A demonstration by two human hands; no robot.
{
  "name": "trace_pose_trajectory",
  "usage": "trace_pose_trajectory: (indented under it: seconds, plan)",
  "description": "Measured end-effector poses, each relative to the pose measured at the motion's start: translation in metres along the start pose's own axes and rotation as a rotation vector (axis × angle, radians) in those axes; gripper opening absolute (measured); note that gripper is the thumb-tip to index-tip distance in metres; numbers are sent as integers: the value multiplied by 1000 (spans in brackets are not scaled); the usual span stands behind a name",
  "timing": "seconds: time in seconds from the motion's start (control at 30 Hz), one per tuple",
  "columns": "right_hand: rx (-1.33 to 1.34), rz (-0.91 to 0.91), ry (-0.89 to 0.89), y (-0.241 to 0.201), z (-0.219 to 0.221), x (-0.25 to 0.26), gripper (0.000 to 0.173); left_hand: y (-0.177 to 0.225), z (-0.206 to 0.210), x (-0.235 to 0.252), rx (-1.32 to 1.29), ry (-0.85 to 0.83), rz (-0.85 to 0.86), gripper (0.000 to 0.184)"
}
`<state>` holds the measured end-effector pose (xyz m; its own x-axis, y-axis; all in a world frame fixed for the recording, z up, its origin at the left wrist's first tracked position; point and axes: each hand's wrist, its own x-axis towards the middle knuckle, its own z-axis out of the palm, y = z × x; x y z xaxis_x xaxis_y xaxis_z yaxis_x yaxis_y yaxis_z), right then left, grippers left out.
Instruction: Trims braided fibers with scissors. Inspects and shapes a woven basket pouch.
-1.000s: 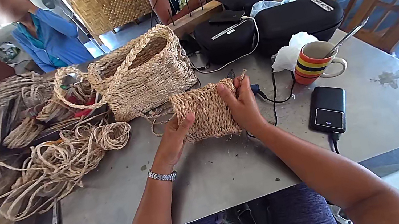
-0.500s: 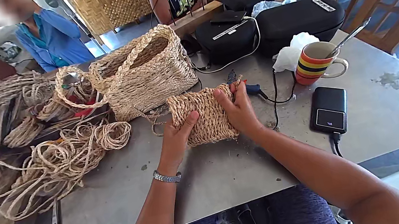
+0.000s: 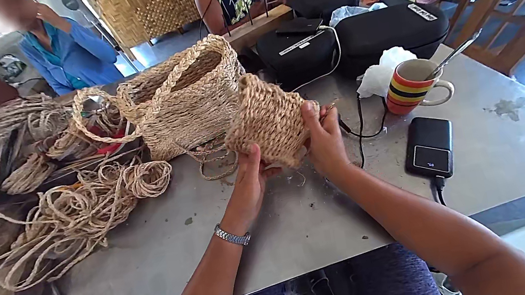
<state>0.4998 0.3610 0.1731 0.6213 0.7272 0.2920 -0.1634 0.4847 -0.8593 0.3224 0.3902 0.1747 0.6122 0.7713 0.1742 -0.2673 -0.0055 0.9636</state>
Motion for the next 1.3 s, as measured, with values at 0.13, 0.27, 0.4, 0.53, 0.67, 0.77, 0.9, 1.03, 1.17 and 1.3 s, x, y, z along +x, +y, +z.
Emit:
trace_pose_trajectory:
  seconds: [0.13,0.27,0.4,0.53,0.67,0.77,0.9,1.03,1.17,1.3]
  plan:
    - [8,164,-198,-3,6,-15,44,6,-18,4,-40,234,77,70]
    - [-171,188,-320,-4,4,-14,46,16,-33,5,37,380,193,78]
    - [-379,14,-261,-9,-1,-5,41,15,-36,4,146,410,211,84]
    - [-489,40,-380,-19,-3,-10,47,9,-31,4,245,376,139,79]
    - [-439,60,-428,-16,-5,-9,52,5,-29,3,286,338,92,77]
    - [-380,36,-405,-12,-8,0,52,4,-33,5,259,309,76,64]
    - [-388,-62,-386,-12,-7,1,45,6,-32,5,230,273,97,58]
    - [-381,-76,-393,-11,-6,-2,35,7,-29,2,254,208,170,59]
    - [-362,-42,-437,-19,-5,-10,34,5,-28,0,350,214,267,81]
    - [-320,-14,-528,-28,-10,-9,33,-1,-24,0,438,227,421,98]
